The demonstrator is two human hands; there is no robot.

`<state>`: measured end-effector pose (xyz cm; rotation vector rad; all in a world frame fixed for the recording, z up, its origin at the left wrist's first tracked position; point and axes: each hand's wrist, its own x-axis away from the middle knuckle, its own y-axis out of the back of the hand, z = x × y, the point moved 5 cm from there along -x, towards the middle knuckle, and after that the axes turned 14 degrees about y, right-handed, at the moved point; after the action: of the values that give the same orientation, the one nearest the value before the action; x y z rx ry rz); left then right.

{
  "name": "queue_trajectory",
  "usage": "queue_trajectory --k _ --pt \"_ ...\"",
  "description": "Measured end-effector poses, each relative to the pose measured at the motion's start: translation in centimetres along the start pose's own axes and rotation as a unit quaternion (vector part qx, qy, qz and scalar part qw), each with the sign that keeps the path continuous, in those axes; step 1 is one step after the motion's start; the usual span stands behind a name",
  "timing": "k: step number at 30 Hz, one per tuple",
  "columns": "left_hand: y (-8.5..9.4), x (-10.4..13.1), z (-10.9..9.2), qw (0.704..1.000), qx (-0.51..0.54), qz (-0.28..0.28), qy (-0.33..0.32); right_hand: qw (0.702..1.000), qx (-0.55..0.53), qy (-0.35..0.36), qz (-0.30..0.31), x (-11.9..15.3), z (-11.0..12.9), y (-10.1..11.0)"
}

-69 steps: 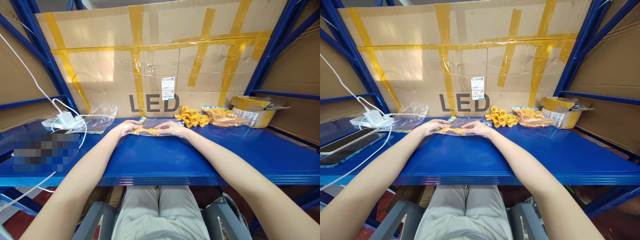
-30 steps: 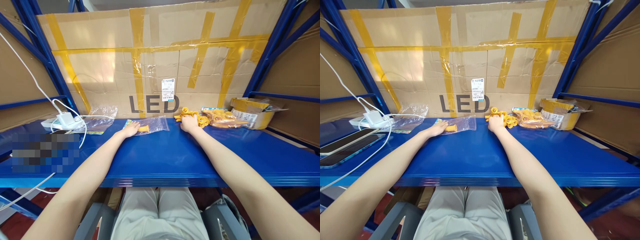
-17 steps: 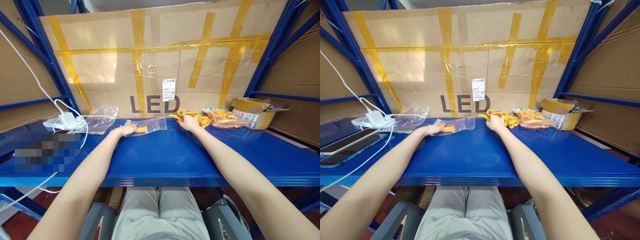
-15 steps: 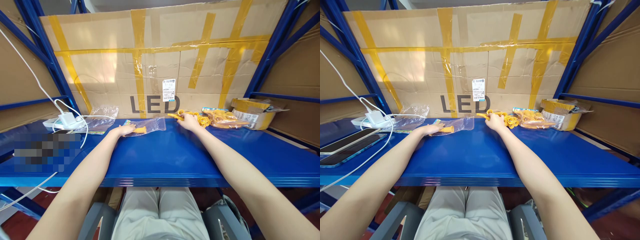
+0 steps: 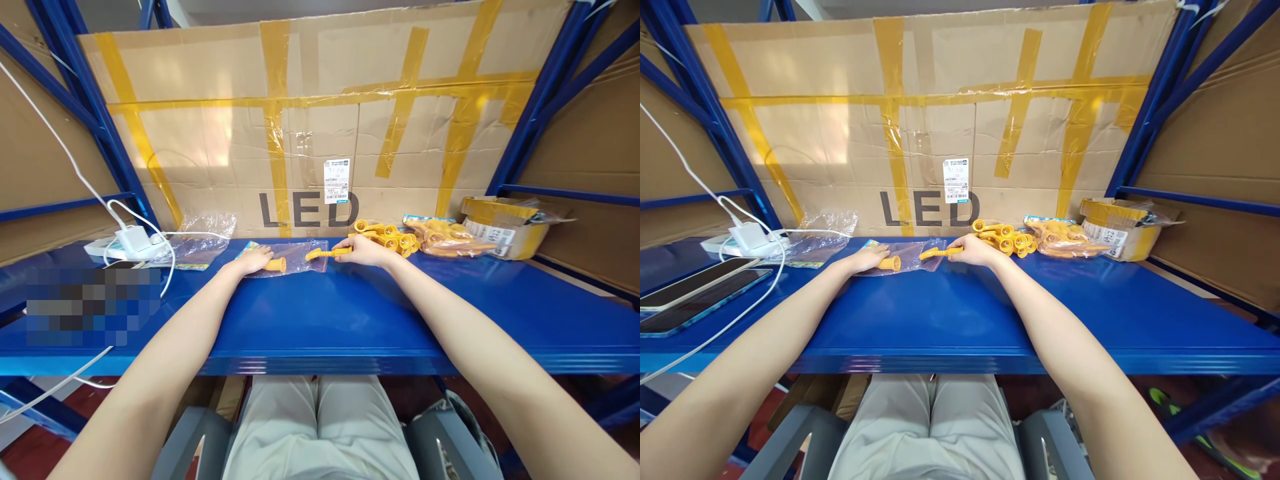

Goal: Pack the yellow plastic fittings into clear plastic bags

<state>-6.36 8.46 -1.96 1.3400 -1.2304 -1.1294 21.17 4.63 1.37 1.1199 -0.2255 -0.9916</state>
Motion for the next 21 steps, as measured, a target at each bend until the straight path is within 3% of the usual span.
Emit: queue_trajectory --k 4,9,15,21 --pt "-0.1 1.2 -1.7 0.999 0.010 0.048 0.000 1.000 0.023 0.007 -0.020 -0.6 0.4 -1.4" --pt "-0.2 2.2 -3.4 0.998 0.041 0.049 -0.010 0.997 0.053 0.055 -0.016 -1.3 0.9 -3.1" --pt "-0.1 3.2 -4.4 0.997 0.055 0.050 -0.018 0.995 0.020 0.102 -0.008 -1.3 1.5 -3.8" --pt "-0.1 4.3 -5.9 0.994 0.071 0.064 -0.045 0.991 0.027 0.119 -0.046 -1.6 1.1 -4.2"
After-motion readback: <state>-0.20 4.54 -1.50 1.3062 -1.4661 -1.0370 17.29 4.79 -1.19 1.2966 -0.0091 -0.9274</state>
